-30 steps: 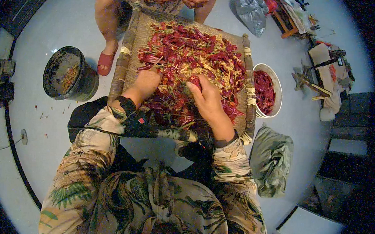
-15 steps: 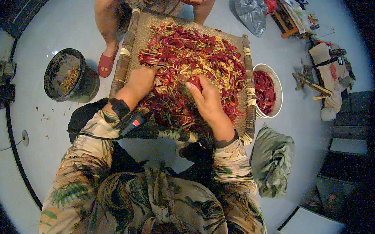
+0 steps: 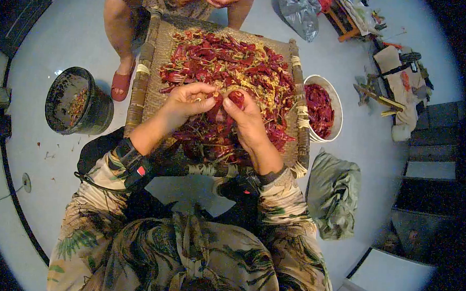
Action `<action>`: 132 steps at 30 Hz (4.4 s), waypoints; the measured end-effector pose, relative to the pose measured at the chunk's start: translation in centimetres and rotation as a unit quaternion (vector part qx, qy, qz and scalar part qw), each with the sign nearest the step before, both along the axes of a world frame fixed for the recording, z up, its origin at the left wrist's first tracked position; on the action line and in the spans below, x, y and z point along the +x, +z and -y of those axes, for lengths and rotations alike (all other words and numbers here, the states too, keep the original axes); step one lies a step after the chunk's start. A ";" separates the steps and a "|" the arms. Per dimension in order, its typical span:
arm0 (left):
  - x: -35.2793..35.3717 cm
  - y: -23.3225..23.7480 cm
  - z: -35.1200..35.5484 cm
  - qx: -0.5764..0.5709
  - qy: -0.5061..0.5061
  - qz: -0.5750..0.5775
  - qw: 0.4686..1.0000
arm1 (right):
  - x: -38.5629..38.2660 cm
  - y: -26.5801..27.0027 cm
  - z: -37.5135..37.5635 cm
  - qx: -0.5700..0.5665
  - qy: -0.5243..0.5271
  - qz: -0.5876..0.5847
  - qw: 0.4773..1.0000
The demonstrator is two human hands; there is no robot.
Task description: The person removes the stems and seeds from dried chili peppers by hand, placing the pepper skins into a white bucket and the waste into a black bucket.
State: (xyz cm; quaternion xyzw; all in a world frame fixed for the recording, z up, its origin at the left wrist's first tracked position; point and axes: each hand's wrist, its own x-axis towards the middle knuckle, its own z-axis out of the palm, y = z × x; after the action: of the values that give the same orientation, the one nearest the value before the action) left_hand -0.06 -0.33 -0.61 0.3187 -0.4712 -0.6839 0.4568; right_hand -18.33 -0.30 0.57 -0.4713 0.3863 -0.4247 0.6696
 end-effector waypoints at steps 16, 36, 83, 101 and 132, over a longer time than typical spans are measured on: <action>0.4 1.9 -0.3 -0.195 0.077 0.225 0.951 | 0.1 0.7 -0.7 -0.177 0.018 -0.244 0.953; -1.0 2.2 -2.0 -0.287 0.221 0.262 0.894 | 1.2 -0.4 -1.4 -0.232 -0.054 -0.231 0.943; 3.6 2.4 0.6 0.169 0.118 -0.229 0.951 | -11.4 -0.5 5.4 -0.023 -0.253 0.111 0.961; 3.1 2.5 0.2 0.188 0.185 -0.140 0.954 | -9.6 0.0 5.5 -0.028 -0.248 -0.085 0.965; 1.8 0.8 0.0 0.098 0.128 -0.057 0.985 | -4.1 -5.7 4.4 -0.247 -0.082 -0.386 0.885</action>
State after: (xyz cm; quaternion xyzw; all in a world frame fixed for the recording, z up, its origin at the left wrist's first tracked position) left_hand 1.78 -0.37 0.20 0.3801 -0.3311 -0.6796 0.5329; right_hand -22.38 -4.74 -5.16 -0.7148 0.5337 -0.3447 0.2923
